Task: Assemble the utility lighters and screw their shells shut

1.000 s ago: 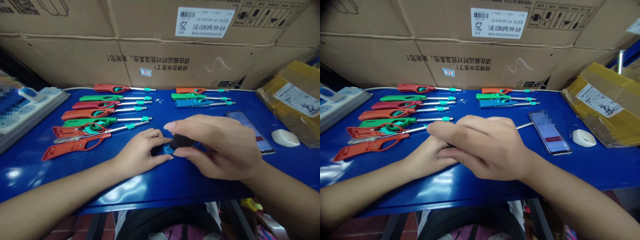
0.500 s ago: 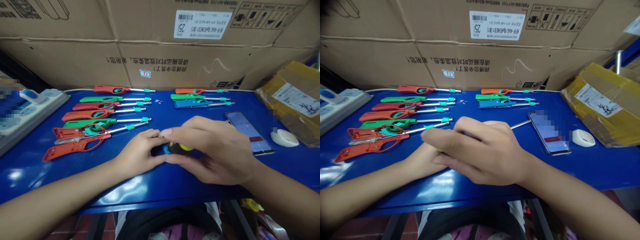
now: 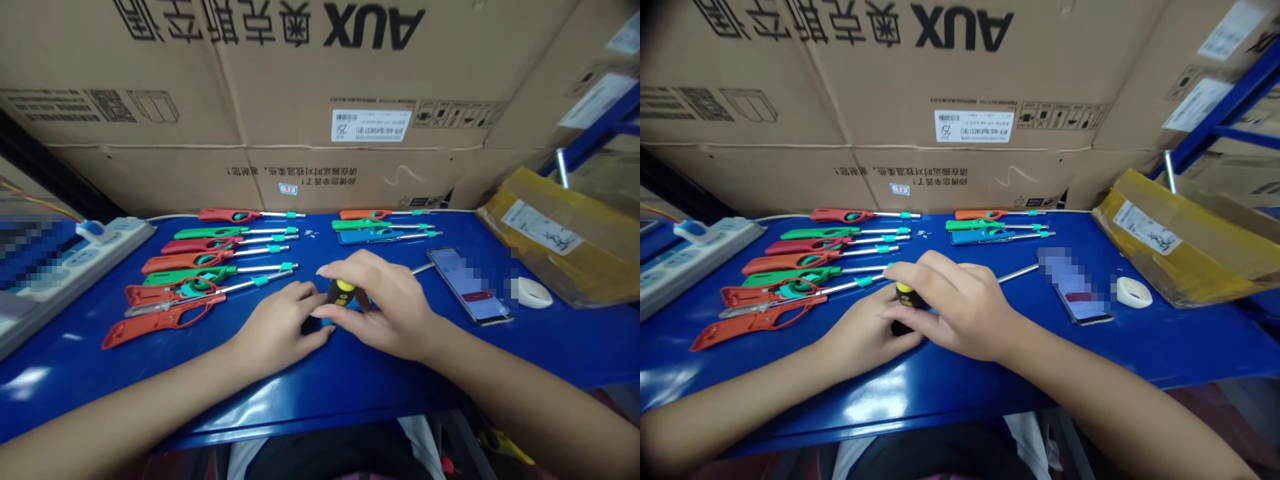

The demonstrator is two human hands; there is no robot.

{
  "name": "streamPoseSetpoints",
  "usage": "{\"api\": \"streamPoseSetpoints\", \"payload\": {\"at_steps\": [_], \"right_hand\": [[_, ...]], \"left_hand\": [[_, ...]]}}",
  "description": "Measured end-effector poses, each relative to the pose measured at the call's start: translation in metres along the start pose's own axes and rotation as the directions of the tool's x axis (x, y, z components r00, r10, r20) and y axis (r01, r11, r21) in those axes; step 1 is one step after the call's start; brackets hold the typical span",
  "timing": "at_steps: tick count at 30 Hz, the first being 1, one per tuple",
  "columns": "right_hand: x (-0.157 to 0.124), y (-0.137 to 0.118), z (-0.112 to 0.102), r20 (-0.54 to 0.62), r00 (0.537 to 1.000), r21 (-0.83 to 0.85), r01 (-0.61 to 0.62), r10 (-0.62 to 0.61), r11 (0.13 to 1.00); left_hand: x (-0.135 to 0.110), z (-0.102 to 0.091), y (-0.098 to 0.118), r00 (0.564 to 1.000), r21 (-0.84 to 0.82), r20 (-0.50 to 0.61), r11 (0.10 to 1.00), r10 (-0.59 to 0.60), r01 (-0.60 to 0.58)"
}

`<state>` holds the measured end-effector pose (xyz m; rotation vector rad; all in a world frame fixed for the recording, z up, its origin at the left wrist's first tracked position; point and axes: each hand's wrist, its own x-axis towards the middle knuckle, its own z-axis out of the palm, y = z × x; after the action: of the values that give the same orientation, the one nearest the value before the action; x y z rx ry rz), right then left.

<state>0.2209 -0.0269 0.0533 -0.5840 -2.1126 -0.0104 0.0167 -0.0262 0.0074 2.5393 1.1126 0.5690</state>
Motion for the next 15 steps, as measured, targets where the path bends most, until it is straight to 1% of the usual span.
{"api": "streamPoseSetpoints", "payload": {"at_steps": [2, 4, 5, 7, 10, 12, 13, 14, 15], "right_hand": [[0.000, 0.001, 0.002, -0.030, 0.999, 0.053, -0.031, 0.033, 0.998], [0.001, 0.002, 0.003, -0.070, 0.986, 0.153, -0.138, 0.150, 0.979], [0.003, 0.003, 0.001, -0.092, 0.971, 0.212, -0.198, 0.221, 0.957], [0.008, 0.008, -0.005, -0.140, 0.922, 0.323, -0.302, 0.360, 0.897], [0.017, 0.026, -0.024, -0.225, 0.859, 0.413, -0.344, 0.461, 0.843], [0.020, 0.045, -0.041, -0.321, 0.815, 0.396, -0.348, 0.483, 0.850], [0.019, 0.057, -0.049, -0.334, 0.788, 0.341, -0.411, 0.518, 0.845], [0.018, 0.070, -0.056, -0.334, 0.780, 0.253, -0.467, 0.529, 0.847], [0.015, 0.083, -0.061, -0.301, 0.793, 0.144, -0.511, 0.529, 0.847]], "left_hand": [[0.002, -0.001, 0.005, 1.000, 0.085, 0.026, 0.996, 0.002, -0.005], [0.006, -0.002, 0.010, 0.997, 0.179, 0.078, 0.984, 0.003, -0.017], [0.008, -0.003, 0.011, 0.994, 0.218, 0.105, 0.976, -0.001, -0.022], [0.013, -0.006, 0.013, 0.989, 0.262, 0.144, 0.965, -0.017, -0.021], [0.018, -0.016, 0.012, 0.984, 0.280, 0.165, 0.960, -0.060, 0.012], [0.019, -0.025, 0.009, 0.977, 0.290, 0.187, 0.956, -0.104, 0.046], [0.019, -0.029, 0.006, 0.971, 0.293, 0.204, 0.954, -0.123, 0.060], [0.020, -0.032, 0.004, 0.965, 0.293, 0.223, 0.953, -0.139, 0.070], [0.019, -0.035, 0.002, 0.958, 0.290, 0.245, 0.954, -0.151, 0.076]]}}
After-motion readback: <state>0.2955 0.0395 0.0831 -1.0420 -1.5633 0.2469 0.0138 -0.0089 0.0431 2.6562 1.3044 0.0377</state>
